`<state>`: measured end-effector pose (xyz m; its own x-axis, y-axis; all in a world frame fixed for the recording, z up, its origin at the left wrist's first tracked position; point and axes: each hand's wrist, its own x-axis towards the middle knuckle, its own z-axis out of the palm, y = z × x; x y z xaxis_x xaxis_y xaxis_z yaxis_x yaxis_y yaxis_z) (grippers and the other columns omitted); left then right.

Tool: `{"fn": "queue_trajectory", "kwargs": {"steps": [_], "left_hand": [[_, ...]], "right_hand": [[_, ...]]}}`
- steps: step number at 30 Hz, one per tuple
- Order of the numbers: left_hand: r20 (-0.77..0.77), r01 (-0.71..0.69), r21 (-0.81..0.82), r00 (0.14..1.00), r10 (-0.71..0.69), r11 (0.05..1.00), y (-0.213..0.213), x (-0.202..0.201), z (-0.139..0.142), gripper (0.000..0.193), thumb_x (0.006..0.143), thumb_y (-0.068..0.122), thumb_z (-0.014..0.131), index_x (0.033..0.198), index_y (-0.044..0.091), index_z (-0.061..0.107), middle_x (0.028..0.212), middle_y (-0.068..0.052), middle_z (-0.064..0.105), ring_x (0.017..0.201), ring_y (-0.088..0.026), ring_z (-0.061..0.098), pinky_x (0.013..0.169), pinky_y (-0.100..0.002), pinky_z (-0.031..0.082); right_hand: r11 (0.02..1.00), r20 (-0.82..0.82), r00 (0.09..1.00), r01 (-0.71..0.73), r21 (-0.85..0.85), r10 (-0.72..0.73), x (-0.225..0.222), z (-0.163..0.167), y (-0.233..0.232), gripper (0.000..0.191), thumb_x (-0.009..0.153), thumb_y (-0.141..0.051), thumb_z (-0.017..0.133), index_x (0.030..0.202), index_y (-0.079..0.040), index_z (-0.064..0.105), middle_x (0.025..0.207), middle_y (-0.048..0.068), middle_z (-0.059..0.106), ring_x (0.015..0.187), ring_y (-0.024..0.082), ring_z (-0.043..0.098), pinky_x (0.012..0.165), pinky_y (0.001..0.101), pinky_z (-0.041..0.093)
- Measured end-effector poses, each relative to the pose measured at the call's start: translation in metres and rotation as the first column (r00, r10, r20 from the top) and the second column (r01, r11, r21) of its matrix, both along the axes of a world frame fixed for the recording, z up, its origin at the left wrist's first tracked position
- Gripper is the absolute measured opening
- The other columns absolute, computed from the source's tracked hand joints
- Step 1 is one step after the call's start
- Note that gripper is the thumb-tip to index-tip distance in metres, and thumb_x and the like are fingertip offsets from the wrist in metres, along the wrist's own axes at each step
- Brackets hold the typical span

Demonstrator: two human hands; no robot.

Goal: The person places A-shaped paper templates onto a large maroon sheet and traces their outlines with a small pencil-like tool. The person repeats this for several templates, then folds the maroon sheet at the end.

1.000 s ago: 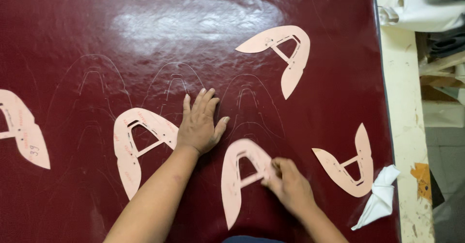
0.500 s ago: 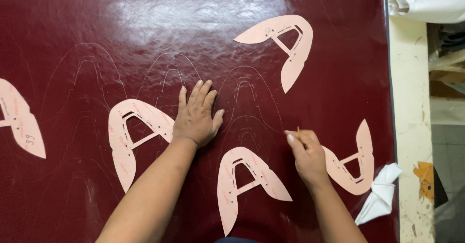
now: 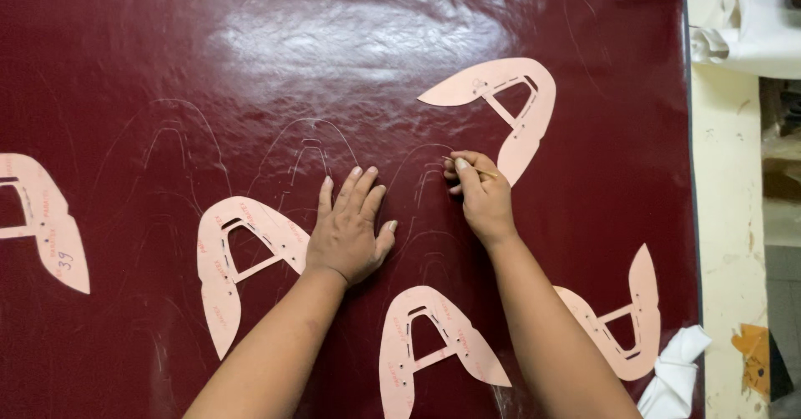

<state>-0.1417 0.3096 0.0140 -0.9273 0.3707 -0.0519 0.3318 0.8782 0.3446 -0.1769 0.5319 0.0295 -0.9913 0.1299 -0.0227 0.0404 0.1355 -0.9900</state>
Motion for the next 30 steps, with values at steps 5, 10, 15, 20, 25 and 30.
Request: {"fn": "queue_trajectory", "kwargs": {"steps": [5,10,15,20,25,30], "left_hand": [[-0.005,0.007,0.013,1.000,-0.007,1.000,-0.004,-0.002,0.000,0.068,0.093,0.049,0.051,0.148,0.009,0.045,0.164,-0.008,0.027,0.153,-0.024,0.017,0.123,-0.053,0.006],[-0.006,0.007,0.016,1.000,-0.007,1.000,-0.004,-0.002,0.000,0.068,0.093,0.049,0.051,0.147,0.009,0.046,0.164,-0.009,0.027,0.153,-0.024,0.017,0.124,-0.053,0.005],[-0.011,0.011,0.031,1.000,-0.010,0.999,-0.005,-0.004,-0.001,0.068,0.093,0.049,0.051,0.147,0.009,0.046,0.163,-0.009,0.028,0.153,-0.025,0.018,0.124,-0.053,0.005],[-0.001,0.005,0.032,1.000,-0.005,0.999,-0.005,-0.003,-0.001,0.068,0.093,0.049,0.051,0.147,0.009,0.046,0.163,-0.008,0.028,0.153,-0.024,0.017,0.124,-0.053,0.005],[0.008,0.006,0.026,1.000,-0.007,1.000,-0.005,-0.003,-0.001,0.068,0.093,0.049,0.051,0.147,0.010,0.045,0.163,-0.008,0.027,0.153,-0.023,0.017,0.124,-0.052,0.005],[0.000,0.005,0.046,1.000,-0.005,0.999,-0.007,0.000,-0.001,0.066,0.094,0.048,0.052,0.147,0.009,0.046,0.164,-0.007,0.027,0.153,-0.023,0.018,0.125,-0.052,0.006]], "right_hand": [[0.998,0.072,0.997,0.031,0.050,-0.035,-0.013,0.000,-0.008,0.023,0.104,-0.018,0.056,0.119,-0.006,0.069,0.107,0.003,0.074,0.092,0.008,0.068,0.068,0.0225,0.054],[0.994,0.075,0.996,0.045,0.101,-0.053,-0.015,0.001,-0.012,0.023,0.104,-0.020,0.058,0.118,-0.006,0.070,0.106,0.002,0.075,0.090,0.007,0.067,0.064,0.0213,0.053],[0.991,0.070,0.997,0.031,0.134,-0.041,-0.015,-0.001,-0.014,0.023,0.103,-0.019,0.058,0.116,-0.005,0.071,0.105,0.002,0.074,0.088,0.006,0.066,0.063,0.0211,0.053],[0.992,0.047,0.998,0.026,0.120,-0.032,-0.013,-0.003,-0.013,0.022,0.103,-0.018,0.058,0.115,-0.005,0.071,0.104,0.002,0.074,0.086,0.006,0.064,0.064,0.0209,0.053],[0.967,-0.030,0.999,0.037,0.254,-0.031,-0.012,-0.002,-0.013,0.021,0.106,-0.016,0.058,0.111,-0.003,0.073,0.100,0.005,0.075,0.085,0.009,0.065,0.076,0.0219,0.056],[0.985,-0.209,0.976,0.096,0.143,-0.064,0.031,0.003,0.008,0.025,0.113,-0.011,0.047,0.103,-0.001,0.068,0.097,0.005,0.068,0.092,0.013,0.063,0.088,0.0288,0.052]]}}
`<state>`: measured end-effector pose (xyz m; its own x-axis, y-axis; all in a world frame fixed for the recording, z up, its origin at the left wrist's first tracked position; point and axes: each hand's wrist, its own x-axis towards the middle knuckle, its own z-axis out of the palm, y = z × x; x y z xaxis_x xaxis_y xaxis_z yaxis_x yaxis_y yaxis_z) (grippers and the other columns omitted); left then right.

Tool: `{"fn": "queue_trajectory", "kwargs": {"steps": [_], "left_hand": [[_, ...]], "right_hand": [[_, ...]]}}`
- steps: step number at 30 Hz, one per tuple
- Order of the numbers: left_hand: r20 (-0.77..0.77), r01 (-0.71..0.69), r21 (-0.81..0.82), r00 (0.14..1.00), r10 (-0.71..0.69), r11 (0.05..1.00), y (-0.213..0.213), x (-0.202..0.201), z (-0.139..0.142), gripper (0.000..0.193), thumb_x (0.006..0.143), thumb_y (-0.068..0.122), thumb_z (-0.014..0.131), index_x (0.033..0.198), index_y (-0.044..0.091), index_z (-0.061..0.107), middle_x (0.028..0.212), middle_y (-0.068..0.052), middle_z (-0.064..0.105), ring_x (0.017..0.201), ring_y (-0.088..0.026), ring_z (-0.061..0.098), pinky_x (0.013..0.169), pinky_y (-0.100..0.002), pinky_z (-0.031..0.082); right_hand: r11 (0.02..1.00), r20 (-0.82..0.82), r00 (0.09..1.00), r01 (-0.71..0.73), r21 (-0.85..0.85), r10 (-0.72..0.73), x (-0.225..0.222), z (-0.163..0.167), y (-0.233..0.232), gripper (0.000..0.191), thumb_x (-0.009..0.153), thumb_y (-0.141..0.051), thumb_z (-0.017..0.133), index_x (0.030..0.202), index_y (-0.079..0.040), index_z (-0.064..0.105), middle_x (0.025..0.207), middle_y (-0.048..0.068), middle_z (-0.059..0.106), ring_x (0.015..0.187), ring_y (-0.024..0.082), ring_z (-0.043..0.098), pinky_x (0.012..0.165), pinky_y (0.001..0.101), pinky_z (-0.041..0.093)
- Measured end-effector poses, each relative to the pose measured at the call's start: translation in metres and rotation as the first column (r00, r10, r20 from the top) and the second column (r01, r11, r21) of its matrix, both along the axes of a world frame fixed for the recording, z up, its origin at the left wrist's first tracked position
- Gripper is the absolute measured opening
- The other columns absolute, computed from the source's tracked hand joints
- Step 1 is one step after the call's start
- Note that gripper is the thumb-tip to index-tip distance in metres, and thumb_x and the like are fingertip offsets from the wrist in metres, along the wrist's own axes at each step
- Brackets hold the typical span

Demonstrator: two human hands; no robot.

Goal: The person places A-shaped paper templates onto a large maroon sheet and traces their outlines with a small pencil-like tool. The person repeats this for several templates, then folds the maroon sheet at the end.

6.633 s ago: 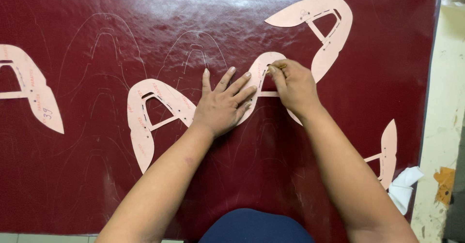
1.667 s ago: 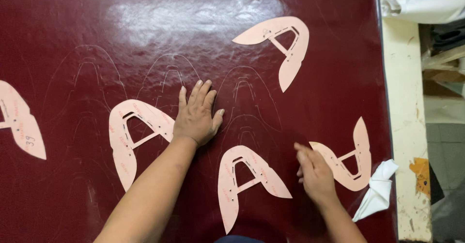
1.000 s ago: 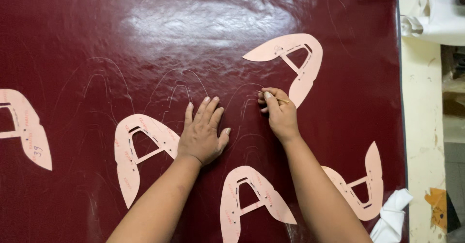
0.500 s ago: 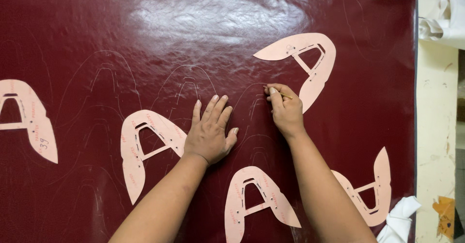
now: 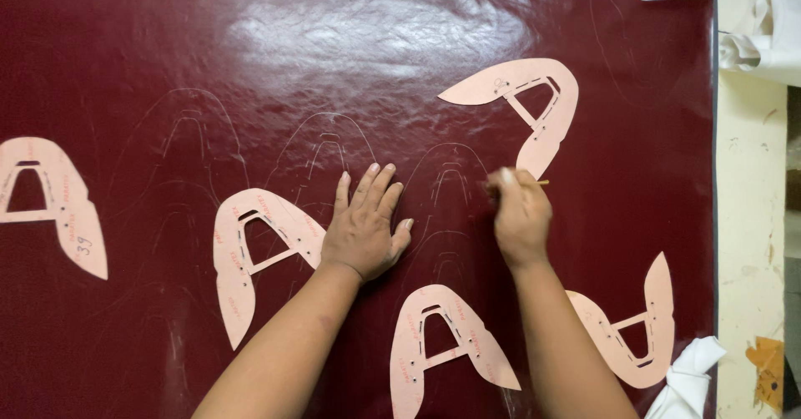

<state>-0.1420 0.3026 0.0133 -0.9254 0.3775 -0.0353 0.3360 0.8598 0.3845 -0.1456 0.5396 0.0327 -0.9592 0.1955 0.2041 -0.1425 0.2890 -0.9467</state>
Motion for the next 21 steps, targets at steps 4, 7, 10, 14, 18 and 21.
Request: {"fn": "queue_trajectory", "kwargs": {"steps": [4,7,10,14,18,21], "left_hand": [[-0.033,0.001,0.024,0.999,0.000,1.000,-0.003,0.001,0.004,0.067,0.093,0.047,0.053,0.146,0.008,0.047,0.163,-0.009,0.030,0.153,-0.025,0.019,0.124,-0.053,0.006],[-0.030,-0.006,0.051,1.000,0.007,0.999,-0.008,0.005,0.008,0.066,0.093,0.047,0.054,0.145,0.008,0.048,0.162,-0.009,0.031,0.153,-0.025,0.020,0.124,-0.054,0.006],[-0.021,-0.007,0.059,1.000,0.008,0.998,-0.013,0.010,0.014,0.065,0.093,0.046,0.054,0.145,0.008,0.049,0.163,-0.010,0.031,0.154,-0.026,0.019,0.124,-0.054,0.006],[0.005,0.001,0.038,1.000,-0.001,0.999,-0.019,0.019,0.026,0.065,0.094,0.046,0.053,0.146,0.009,0.047,0.165,-0.010,0.027,0.155,-0.026,0.016,0.125,-0.053,0.004],[0.009,0.001,0.059,1.000,-0.002,0.998,-0.028,0.031,0.039,0.066,0.094,0.047,0.053,0.148,0.011,0.045,0.167,-0.008,0.024,0.157,-0.025,0.012,0.126,-0.053,0.002],[0.056,0.000,0.068,0.998,-0.004,0.998,-0.035,0.039,0.051,0.070,0.092,0.049,0.055,0.150,0.010,0.043,0.168,-0.008,0.022,0.157,-0.024,0.010,0.126,-0.053,0.000]], "right_hand": [[0.977,0.317,0.934,0.108,0.185,-0.163,0.075,0.007,0.016,0.023,0.104,-0.012,0.046,0.117,-0.005,0.064,0.096,0.010,0.068,0.088,0.020,0.065,0.084,0.0331,0.054],[0.812,0.158,0.983,-0.013,0.584,-0.098,0.147,0.003,0.023,0.028,0.100,-0.009,0.047,0.118,-0.003,0.068,0.114,0.012,0.067,0.110,0.023,0.064,0.099,0.0363,0.051],[0.726,0.442,0.806,-0.022,0.688,-0.395,0.219,-0.020,0.019,0.037,0.092,-0.028,0.061,0.124,-0.010,0.069,0.116,0.012,0.063,0.095,0.021,0.069,0.084,0.0370,0.059],[0.449,0.007,0.986,0.069,0.891,-0.167,0.260,-0.060,0.021,0.059,0.075,-0.051,0.073,0.117,-0.010,0.073,0.106,0.013,0.064,0.094,0.025,0.066,0.089,0.0465,0.056],[0.419,0.127,0.979,-0.049,0.907,-0.161,0.257,-0.071,0.030,0.069,0.073,-0.060,0.073,0.120,-0.009,0.073,0.101,0.013,0.065,0.088,0.024,0.068,0.079,0.0412,0.061],[0.371,0.118,0.979,-0.049,0.927,-0.166,0.260,-0.060,0.024,0.067,0.073,-0.058,0.073,0.121,-0.010,0.074,0.102,0.014,0.064,0.090,0.025,0.067,0.081,0.0434,0.060]]}}
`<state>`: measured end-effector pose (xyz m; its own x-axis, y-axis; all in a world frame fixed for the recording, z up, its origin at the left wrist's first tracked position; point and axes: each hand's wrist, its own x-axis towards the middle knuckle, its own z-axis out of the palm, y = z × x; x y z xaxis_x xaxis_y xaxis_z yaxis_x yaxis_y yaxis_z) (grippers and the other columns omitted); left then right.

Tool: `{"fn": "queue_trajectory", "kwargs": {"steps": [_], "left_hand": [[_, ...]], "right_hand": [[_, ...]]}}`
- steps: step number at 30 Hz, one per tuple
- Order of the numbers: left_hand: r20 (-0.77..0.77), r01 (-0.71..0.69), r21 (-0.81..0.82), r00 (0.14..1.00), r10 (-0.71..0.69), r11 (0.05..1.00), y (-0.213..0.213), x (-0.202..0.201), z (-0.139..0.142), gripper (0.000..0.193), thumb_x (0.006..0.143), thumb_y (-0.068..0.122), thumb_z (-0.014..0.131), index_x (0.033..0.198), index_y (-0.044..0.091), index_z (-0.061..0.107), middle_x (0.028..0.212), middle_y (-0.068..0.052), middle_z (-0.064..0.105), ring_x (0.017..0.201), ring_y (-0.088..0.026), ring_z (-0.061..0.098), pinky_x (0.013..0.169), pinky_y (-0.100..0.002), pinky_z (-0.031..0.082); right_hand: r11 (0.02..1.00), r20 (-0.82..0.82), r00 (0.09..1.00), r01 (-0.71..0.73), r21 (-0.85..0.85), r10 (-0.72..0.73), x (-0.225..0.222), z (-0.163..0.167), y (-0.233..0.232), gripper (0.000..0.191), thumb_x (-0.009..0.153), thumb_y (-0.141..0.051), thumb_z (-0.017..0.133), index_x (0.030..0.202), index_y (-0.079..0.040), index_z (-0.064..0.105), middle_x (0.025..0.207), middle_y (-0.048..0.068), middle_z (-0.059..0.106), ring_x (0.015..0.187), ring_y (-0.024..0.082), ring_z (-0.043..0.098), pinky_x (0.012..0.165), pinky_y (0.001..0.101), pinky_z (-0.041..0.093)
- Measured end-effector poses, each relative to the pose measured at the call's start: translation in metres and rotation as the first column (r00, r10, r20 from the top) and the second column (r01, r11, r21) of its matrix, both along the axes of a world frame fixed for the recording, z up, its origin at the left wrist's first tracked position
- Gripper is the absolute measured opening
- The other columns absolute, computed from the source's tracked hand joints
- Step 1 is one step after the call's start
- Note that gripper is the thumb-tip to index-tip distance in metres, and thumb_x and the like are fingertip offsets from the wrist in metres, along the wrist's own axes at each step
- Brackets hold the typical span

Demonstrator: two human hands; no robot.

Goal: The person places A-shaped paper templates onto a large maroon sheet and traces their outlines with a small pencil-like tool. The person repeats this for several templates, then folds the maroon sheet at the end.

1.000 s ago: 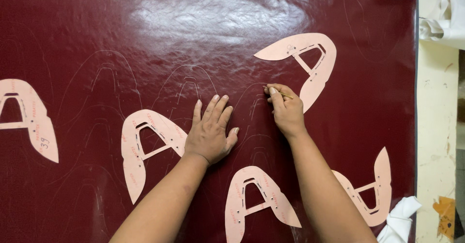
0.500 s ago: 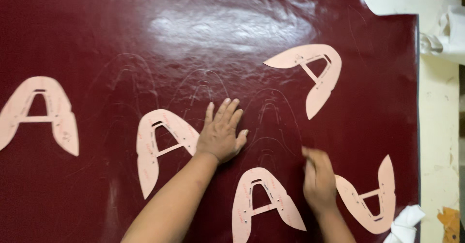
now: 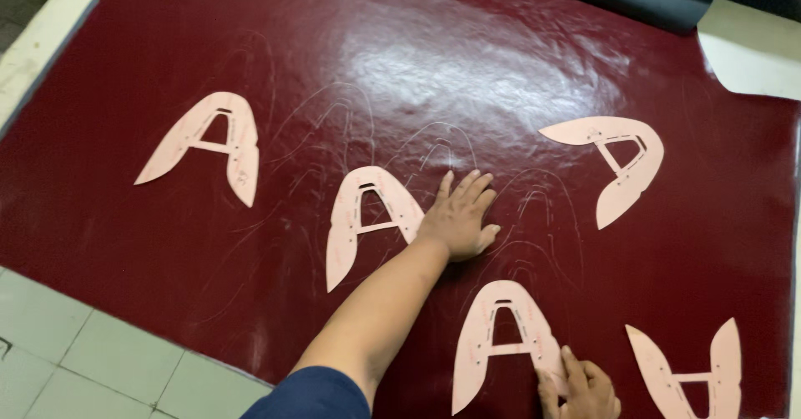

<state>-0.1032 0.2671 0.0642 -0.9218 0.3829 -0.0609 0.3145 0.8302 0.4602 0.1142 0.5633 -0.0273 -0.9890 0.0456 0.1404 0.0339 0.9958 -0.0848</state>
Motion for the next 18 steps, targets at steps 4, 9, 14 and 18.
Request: {"fn": "queue_trajectory", "kwargs": {"steps": [4,9,14,18], "left_hand": [[0.039,0.073,-0.080,0.997,-0.070,0.994,-0.013,0.010,0.015,0.078,0.089,0.051,0.058,0.152,0.010,0.037,0.168,-0.010,0.016,0.156,-0.025,0.005,0.124,-0.056,-0.001],[-0.106,0.112,-0.126,0.986,-0.126,0.986,-0.032,0.059,0.011,0.070,0.098,0.048,0.052,0.154,0.008,0.038,0.168,-0.012,0.019,0.158,-0.030,0.006,0.122,-0.069,-0.001],[-0.139,0.005,0.092,0.990,0.008,0.996,-0.066,0.180,-0.026,0.067,0.098,0.042,0.056,0.152,0.006,0.039,0.165,-0.019,0.021,0.155,-0.037,0.009,0.118,-0.072,-0.001],[-0.312,-0.060,0.152,0.944,0.105,0.987,-0.101,0.266,-0.043,0.064,0.097,0.040,0.061,0.147,0.005,0.046,0.162,-0.020,0.028,0.153,-0.038,0.019,0.118,-0.068,0.006]], "right_hand": [[0.999,-0.117,0.992,-0.033,0.019,0.035,0.011,0.012,-0.018,0.066,0.074,-0.058,0.068,0.121,-0.012,0.074,0.107,0.016,0.062,0.094,0.027,0.064,0.083,0.0462,0.058],[0.997,0.000,1.000,0.029,0.077,-0.029,0.019,0.029,-0.031,0.066,0.085,-0.058,0.062,0.131,-0.012,0.069,0.113,0.016,0.059,0.103,0.028,0.063,0.087,0.0452,0.057],[0.991,0.101,0.988,0.105,0.087,-0.114,0.028,0.043,-0.035,0.065,0.087,-0.054,0.062,0.139,-0.016,0.064,0.123,0.014,0.056,0.110,0.028,0.060,0.102,0.0517,0.047],[0.991,0.074,0.988,0.136,-0.004,-0.135,0.039,0.049,-0.044,0.062,0.090,-0.054,0.059,0.140,-0.017,0.062,0.127,0.012,0.056,0.114,0.026,0.058,0.105,0.0480,0.045]]}}
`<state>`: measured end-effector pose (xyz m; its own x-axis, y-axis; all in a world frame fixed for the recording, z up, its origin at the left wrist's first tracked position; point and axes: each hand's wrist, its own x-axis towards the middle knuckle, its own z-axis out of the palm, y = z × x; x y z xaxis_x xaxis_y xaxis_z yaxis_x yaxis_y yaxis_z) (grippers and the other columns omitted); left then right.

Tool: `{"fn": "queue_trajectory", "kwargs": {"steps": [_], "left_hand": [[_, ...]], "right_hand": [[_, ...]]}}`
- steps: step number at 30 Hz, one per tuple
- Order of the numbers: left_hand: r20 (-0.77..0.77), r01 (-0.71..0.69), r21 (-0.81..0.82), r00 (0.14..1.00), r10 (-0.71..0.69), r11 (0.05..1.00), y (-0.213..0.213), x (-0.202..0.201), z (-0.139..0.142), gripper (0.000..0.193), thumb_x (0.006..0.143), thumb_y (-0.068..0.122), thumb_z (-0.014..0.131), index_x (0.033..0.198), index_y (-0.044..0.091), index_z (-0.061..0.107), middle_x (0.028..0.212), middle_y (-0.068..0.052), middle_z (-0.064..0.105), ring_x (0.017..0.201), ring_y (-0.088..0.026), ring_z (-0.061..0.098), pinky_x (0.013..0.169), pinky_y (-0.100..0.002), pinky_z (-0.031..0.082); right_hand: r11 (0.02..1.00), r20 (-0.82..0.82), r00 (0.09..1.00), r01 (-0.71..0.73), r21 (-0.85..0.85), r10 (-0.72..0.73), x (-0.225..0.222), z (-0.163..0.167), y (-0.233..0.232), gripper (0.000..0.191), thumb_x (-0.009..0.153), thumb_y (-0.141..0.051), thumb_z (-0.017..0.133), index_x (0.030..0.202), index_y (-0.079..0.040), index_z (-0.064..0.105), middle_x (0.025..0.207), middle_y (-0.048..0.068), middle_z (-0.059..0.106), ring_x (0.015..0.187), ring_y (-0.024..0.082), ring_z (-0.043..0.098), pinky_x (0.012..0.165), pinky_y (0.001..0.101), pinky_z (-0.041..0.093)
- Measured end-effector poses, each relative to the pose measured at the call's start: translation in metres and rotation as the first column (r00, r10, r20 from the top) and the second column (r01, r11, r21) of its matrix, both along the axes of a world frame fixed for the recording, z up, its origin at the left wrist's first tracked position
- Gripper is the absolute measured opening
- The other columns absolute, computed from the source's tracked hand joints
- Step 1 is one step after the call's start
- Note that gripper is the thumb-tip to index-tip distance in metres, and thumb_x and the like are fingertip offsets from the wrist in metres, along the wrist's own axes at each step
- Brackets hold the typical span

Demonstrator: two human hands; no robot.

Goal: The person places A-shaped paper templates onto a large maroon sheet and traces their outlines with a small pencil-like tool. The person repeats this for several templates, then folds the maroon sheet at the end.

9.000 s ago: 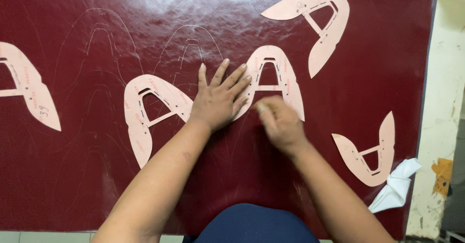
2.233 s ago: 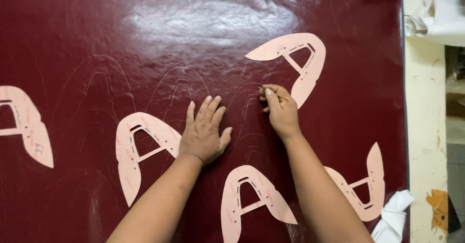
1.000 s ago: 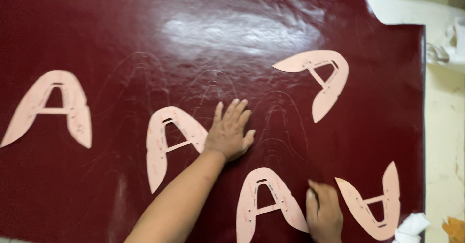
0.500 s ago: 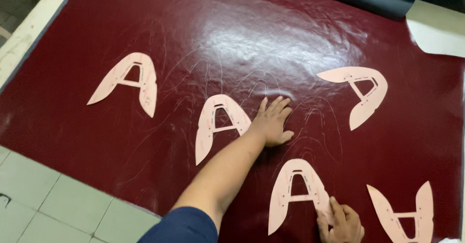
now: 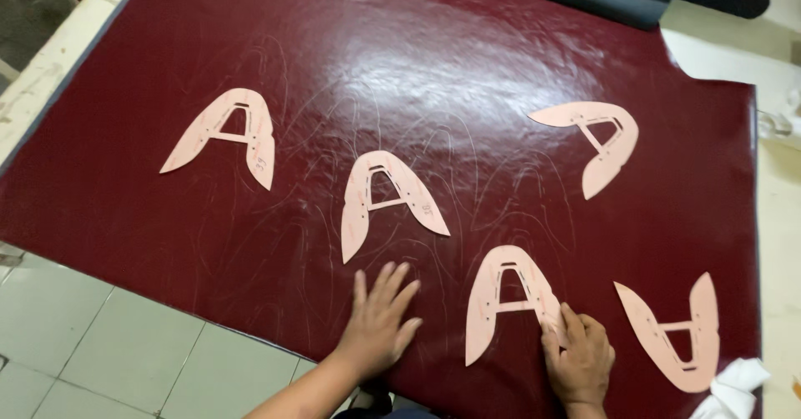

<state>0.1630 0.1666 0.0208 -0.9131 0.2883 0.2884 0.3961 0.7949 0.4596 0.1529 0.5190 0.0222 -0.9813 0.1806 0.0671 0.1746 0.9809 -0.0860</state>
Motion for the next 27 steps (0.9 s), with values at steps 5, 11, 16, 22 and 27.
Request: {"fn": "queue_trajectory", "kwargs": {"steps": [5,11,16,22,27], "left_hand": [[0.128,-0.020,-0.056,0.991,0.027,0.998,-0.021,0.045,-0.006,0.059,0.097,0.041,0.060,0.144,0.007,0.051,0.159,-0.013,0.037,0.150,-0.032,0.026,0.121,-0.058,0.014],[0.110,-0.045,-0.151,0.992,0.062,0.987,-0.013,0.056,-0.005,0.062,0.093,0.045,0.057,0.142,0.007,0.051,0.157,-0.013,0.038,0.148,-0.031,0.027,0.120,-0.056,0.014],[0.043,-0.075,-0.173,0.996,0.084,0.982,-0.007,0.068,-0.004,0.063,0.094,0.046,0.056,0.144,0.008,0.051,0.158,-0.011,0.039,0.149,-0.030,0.029,0.121,-0.055,0.014],[0.027,-0.118,-0.149,0.992,0.124,0.982,0.005,0.081,-0.006,0.061,0.091,0.047,0.058,0.142,0.014,0.054,0.159,-0.008,0.041,0.149,-0.028,0.032,0.123,-0.055,0.017],[0.004,-0.129,-0.181,0.991,0.132,0.975,0.015,0.089,-0.004,0.060,0.092,0.047,0.059,0.143,0.015,0.054,0.160,-0.008,0.041,0.151,-0.027,0.032,0.125,-0.054,0.017]], "right_hand": [[0.999,-0.096,0.995,-0.033,-0.010,0.031,0.007,0.010,-0.006,0.059,0.090,-0.052,0.060,0.137,-0.017,0.065,0.126,0.012,0.057,0.114,0.027,0.057,0.103,0.0479,0.045],[0.994,-0.258,0.963,-0.094,-0.060,0.075,0.028,0.020,-0.011,0.054,0.089,-0.046,0.067,0.133,-0.014,0.069,0.124,0.012,0.058,0.118,0.030,0.056,0.100,0.0489,0.044],[0.997,-0.187,0.982,0.017,-0.075,-0.031,0.062,0.021,-0.009,0.047,0.089,-0.038,0.071,0.129,-0.013,0.071,0.117,0.012,0.059,0.110,0.031,0.058,0.096,0.0488,0.046],[0.991,-0.189,0.982,-0.002,-0.130,-0.023,0.124,0.015,0.016,0.049,0.090,-0.038,0.071,0.131,-0.011,0.070,0.115,0.013,0.059,0.107,0.033,0.058,0.090,0.0492,0.047],[0.988,-0.263,0.962,0.033,-0.153,-0.073,0.168,0.008,0.043,0.047,0.093,-0.034,0.070,0.133,-0.009,0.069,0.116,0.015,0.058,0.107,0.035,0.058,0.091,0.0479,0.048]]}}
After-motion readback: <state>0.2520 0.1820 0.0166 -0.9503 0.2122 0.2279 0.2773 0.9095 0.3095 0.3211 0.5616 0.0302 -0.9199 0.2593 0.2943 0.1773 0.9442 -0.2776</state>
